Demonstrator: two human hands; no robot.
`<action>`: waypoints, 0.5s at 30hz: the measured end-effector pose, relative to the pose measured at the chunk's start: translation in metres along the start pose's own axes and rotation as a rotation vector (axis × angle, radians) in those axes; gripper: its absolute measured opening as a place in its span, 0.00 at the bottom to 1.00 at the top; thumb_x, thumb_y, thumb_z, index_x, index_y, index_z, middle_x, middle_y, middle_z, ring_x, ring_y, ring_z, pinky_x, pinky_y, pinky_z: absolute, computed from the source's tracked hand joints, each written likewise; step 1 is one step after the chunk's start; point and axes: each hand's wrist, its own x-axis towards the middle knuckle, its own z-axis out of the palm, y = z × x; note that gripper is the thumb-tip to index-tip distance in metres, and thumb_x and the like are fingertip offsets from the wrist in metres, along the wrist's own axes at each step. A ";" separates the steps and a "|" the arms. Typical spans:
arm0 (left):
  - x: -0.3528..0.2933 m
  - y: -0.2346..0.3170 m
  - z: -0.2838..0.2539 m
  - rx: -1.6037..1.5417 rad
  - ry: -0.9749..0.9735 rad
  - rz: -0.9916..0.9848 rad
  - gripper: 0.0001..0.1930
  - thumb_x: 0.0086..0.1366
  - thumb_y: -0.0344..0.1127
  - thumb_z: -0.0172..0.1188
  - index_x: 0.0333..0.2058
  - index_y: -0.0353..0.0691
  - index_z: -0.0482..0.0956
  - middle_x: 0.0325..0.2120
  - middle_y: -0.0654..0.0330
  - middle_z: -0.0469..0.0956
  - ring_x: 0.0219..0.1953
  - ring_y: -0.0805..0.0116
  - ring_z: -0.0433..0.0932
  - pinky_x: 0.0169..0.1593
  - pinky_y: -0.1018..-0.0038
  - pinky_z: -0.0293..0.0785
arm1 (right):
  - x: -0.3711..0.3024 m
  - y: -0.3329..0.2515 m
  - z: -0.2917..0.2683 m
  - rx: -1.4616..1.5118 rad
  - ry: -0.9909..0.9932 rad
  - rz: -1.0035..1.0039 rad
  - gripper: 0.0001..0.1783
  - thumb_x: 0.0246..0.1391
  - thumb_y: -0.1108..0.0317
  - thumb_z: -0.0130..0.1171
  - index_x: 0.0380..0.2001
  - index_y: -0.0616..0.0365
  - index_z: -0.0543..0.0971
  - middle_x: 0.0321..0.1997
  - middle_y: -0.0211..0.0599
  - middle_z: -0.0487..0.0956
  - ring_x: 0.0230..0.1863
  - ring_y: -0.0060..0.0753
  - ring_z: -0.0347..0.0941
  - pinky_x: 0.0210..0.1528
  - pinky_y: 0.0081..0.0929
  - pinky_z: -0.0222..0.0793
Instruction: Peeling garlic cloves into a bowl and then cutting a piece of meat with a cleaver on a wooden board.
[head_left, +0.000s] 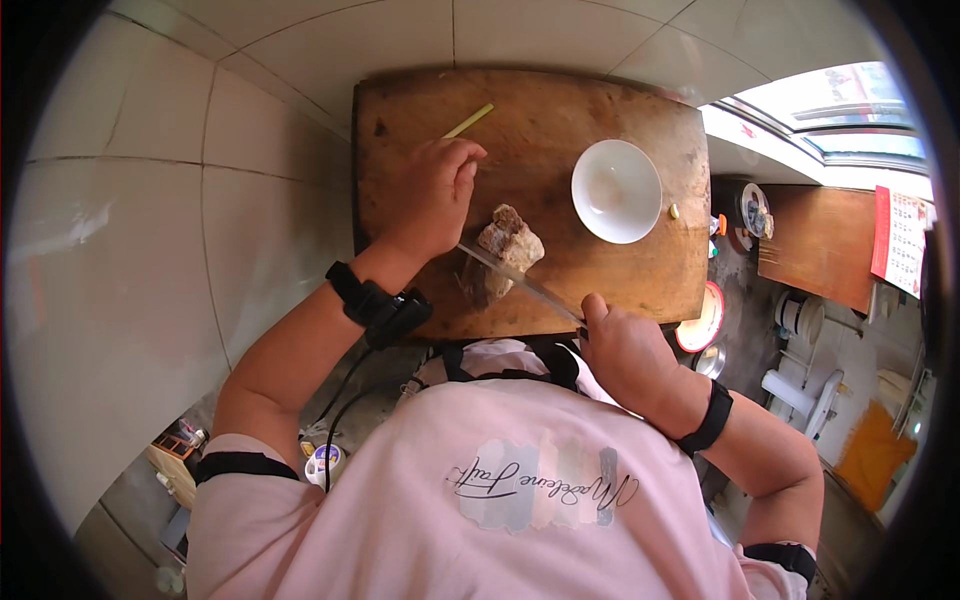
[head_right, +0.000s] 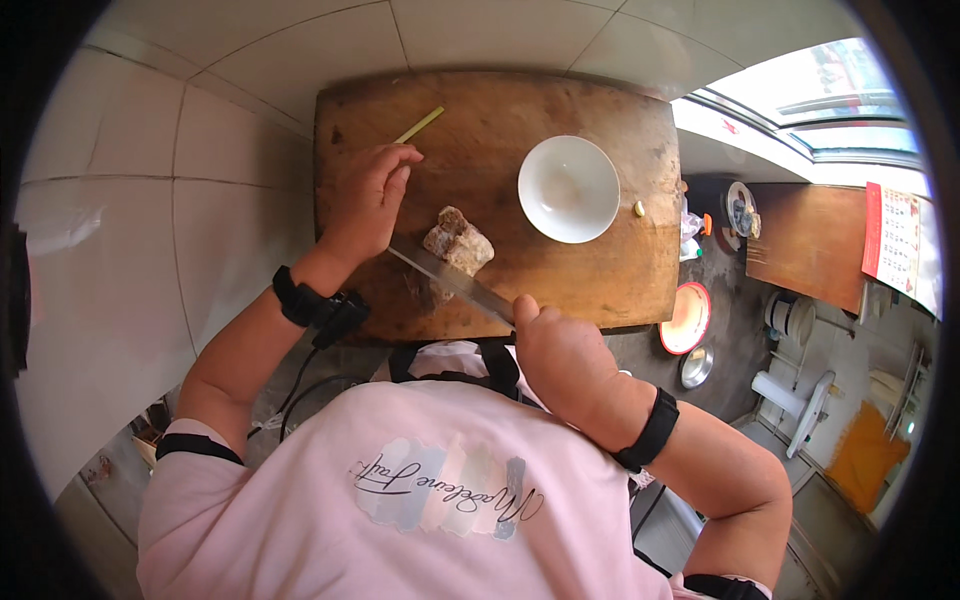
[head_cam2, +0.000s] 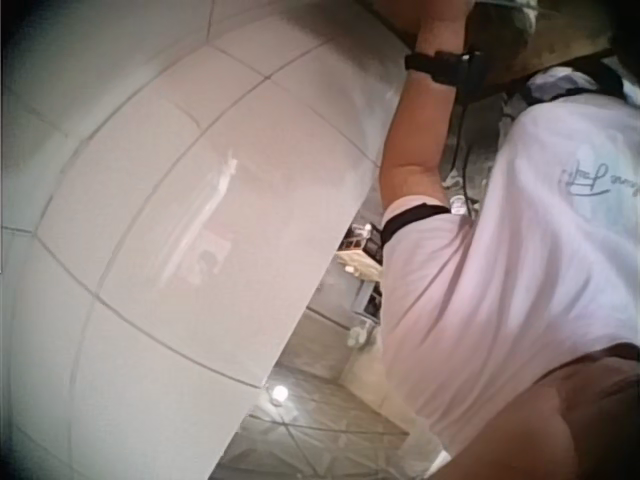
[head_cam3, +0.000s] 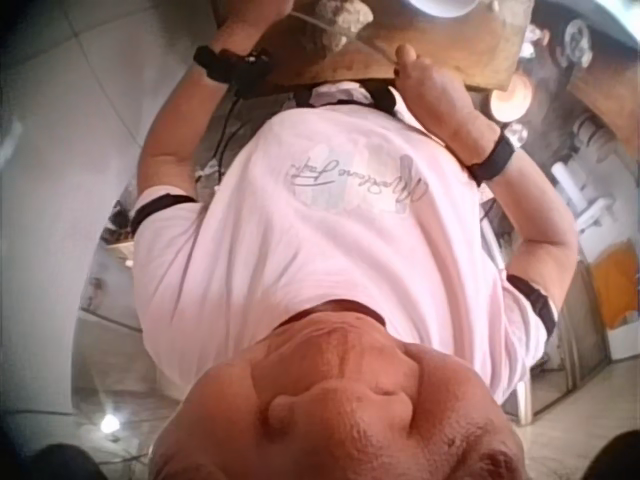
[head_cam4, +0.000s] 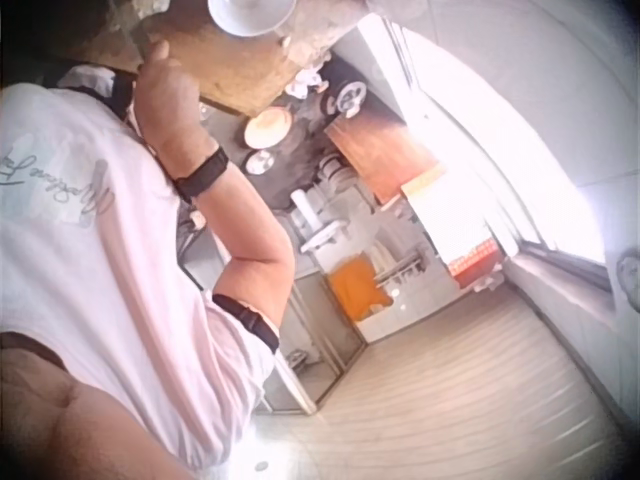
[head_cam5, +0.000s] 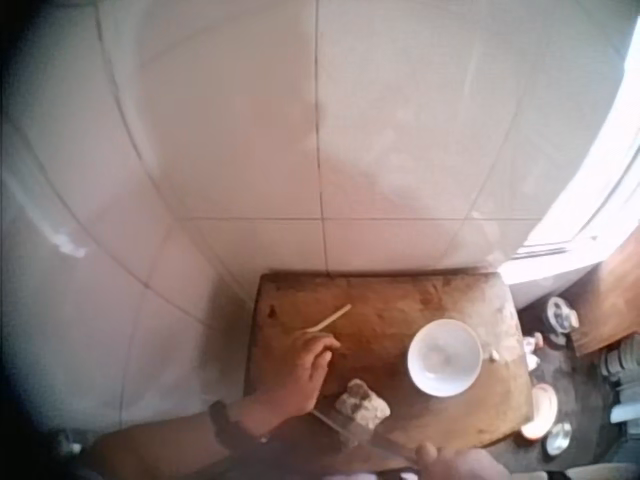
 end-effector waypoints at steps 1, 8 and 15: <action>0.000 0.008 -0.002 0.055 -0.002 0.038 0.08 0.61 0.29 0.50 0.38 0.40 0.74 0.38 0.57 0.74 0.41 0.58 0.71 0.45 0.67 0.67 | -0.001 0.003 0.008 -0.033 0.030 -0.009 0.09 0.47 0.72 0.52 0.30 0.61 0.64 0.20 0.44 0.73 0.20 0.44 0.74 0.19 0.34 0.70; -0.003 0.040 -0.006 0.567 0.073 0.342 0.11 0.58 0.36 0.55 0.40 0.41 0.73 0.41 0.58 0.74 0.48 0.55 0.69 0.50 0.60 0.62 | -0.007 0.012 0.033 0.136 0.159 0.004 0.07 0.50 0.72 0.49 0.30 0.61 0.64 0.20 0.45 0.74 0.19 0.45 0.74 0.19 0.37 0.69; -0.003 0.050 0.010 0.584 -0.030 0.333 0.13 0.58 0.40 0.55 0.39 0.41 0.74 0.41 0.57 0.74 0.48 0.55 0.69 0.50 0.60 0.62 | -0.008 0.018 0.033 0.242 0.159 -0.032 0.06 0.50 0.74 0.47 0.32 0.63 0.64 0.21 0.49 0.75 0.22 0.50 0.74 0.22 0.42 0.69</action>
